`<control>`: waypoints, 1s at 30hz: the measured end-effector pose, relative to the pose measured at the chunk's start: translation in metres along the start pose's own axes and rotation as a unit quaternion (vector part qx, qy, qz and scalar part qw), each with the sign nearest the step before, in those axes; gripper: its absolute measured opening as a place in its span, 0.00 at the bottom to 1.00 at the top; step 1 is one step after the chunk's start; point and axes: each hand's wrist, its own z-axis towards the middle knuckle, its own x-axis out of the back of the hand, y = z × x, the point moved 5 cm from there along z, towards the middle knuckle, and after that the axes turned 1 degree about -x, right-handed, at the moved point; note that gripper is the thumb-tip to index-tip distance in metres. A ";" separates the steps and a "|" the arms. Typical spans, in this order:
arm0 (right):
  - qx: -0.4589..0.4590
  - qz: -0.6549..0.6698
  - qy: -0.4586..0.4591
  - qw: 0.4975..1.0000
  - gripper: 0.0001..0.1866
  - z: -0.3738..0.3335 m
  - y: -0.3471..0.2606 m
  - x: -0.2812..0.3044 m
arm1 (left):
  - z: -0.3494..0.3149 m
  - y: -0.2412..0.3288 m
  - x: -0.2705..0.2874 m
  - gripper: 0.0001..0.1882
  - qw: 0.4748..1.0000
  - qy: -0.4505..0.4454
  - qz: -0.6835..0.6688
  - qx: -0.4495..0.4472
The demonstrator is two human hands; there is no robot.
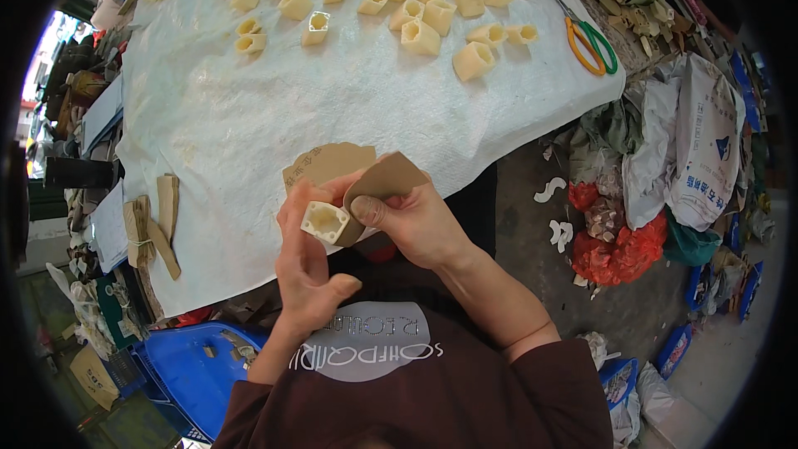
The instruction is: The person repeatedly picks up small, hollow, off-white plastic pieces from a white cloth-covered table and sands their edges and surfaces using a small piece of sandpaper. The person handles the items one at a time, rotating them to sand different sides before placing them back on the table.
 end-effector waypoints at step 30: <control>0.218 -0.191 0.075 0.954 0.09 -0.006 -0.019 -0.008 | 0.010 0.002 -0.001 0.30 0.991 0.099 -0.047 0.076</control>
